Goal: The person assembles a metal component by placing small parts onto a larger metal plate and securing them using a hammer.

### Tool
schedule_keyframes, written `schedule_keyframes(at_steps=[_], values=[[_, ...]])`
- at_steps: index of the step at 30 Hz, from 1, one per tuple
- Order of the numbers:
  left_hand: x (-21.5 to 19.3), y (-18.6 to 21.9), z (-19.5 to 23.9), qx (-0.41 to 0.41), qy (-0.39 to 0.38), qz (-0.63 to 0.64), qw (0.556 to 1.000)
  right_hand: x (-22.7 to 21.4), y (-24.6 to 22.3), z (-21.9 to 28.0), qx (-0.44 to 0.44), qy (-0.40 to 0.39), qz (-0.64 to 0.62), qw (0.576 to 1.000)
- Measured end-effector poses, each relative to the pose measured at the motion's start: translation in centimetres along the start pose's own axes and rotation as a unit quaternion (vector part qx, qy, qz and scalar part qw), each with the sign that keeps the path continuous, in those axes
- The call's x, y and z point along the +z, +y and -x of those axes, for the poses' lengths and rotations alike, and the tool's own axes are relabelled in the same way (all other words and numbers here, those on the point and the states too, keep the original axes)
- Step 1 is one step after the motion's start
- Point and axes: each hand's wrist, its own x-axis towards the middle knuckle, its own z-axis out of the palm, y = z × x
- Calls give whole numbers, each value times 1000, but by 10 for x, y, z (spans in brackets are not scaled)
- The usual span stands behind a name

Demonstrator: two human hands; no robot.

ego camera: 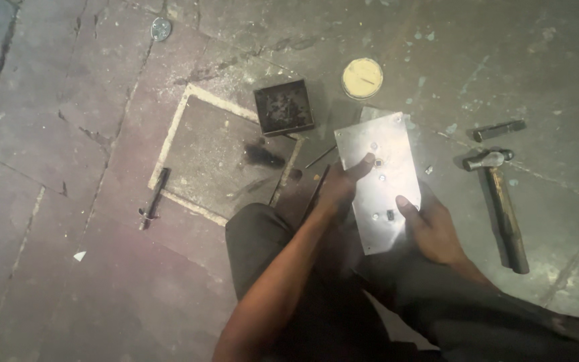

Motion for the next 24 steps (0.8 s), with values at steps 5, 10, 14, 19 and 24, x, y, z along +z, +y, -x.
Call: schedule_keyframes(at_steps=[5,10,14,19,24], values=[[-5,-10,-7,2,-9,23,1000,-1,0,-6,47,20,2,999],[1,-5,-4,-76,108,26,991,4,-1,-17,-39,-39,-100,993],[1,-5,0,-44,78,55,995,1,-8,-16,94,-70,-304,945],[5,-3,0,-40,69,52,995,0,-14,-11,137,-52,-360,921],[2,-1,0,-33,24,64,997,2,1,-16,114,-28,-295,948]])
